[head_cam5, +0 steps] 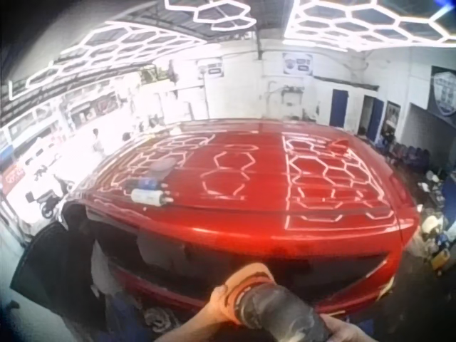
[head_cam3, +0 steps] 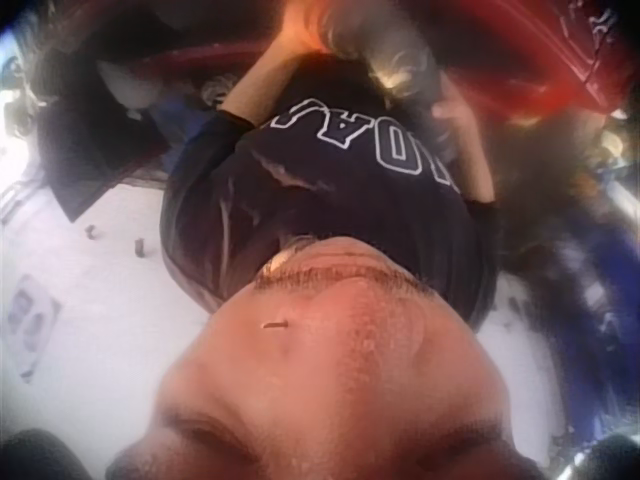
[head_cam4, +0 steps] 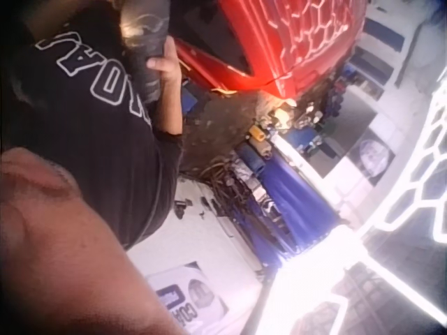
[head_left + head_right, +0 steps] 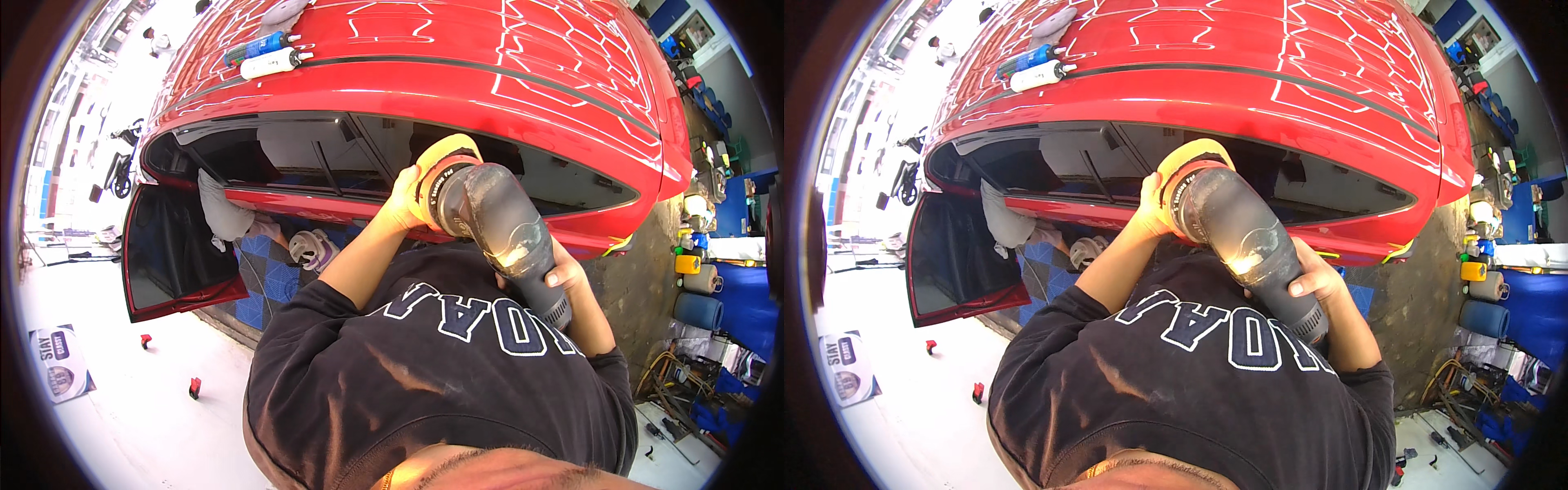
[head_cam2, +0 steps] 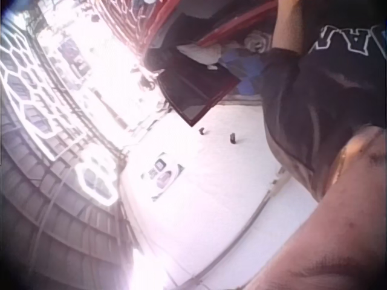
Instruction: The person uses a rotary polisher to buff the red car's roof, moving the tool in overlapping passes across the surface. They occasionally pause to adjust the pad or reposition their hands while continuing to work on the same area.
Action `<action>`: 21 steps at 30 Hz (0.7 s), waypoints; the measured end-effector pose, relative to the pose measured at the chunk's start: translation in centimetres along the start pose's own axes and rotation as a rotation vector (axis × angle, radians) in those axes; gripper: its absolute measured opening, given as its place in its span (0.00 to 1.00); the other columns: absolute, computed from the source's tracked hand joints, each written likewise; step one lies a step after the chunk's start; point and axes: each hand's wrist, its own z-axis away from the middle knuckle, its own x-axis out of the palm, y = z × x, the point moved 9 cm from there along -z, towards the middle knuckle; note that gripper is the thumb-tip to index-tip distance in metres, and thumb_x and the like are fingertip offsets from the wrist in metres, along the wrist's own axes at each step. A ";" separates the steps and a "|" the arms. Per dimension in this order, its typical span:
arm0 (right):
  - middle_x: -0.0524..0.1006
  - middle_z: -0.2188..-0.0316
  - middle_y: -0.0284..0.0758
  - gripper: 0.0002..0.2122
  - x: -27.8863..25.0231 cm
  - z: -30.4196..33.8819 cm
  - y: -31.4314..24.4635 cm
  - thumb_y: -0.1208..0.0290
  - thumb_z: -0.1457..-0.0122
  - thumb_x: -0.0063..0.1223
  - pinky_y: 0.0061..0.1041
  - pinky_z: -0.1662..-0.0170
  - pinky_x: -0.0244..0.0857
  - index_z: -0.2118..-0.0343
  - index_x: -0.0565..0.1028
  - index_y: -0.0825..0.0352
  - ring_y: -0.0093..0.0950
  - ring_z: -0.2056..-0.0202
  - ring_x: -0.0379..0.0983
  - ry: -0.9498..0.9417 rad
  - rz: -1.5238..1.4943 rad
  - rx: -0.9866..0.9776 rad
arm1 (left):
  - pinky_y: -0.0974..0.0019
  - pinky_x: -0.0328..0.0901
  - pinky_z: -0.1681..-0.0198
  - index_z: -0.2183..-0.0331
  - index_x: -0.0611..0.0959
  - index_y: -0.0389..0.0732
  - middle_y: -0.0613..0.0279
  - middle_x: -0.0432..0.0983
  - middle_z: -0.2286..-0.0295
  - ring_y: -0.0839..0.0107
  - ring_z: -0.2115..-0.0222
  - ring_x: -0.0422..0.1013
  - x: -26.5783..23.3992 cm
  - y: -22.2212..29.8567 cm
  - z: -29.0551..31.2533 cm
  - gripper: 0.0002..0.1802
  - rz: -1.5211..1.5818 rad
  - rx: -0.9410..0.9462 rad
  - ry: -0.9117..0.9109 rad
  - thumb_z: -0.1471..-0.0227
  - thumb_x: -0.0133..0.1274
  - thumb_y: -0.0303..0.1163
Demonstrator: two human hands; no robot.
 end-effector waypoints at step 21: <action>0.76 0.51 0.56 0.53 -0.8 0.0 0.8 0.67 0.68 0.76 0.52 0.56 0.75 0.35 0.60 0.72 0.54 0.57 0.79 -0.030 -0.109 -0.010 | 0.50 0.71 0.41 0.40 0.74 0.30 0.46 0.80 0.49 0.56 0.48 0.77 0.6 0.6 1.5 0.33 -0.398 0.224 0.340 0.28 0.37 0.49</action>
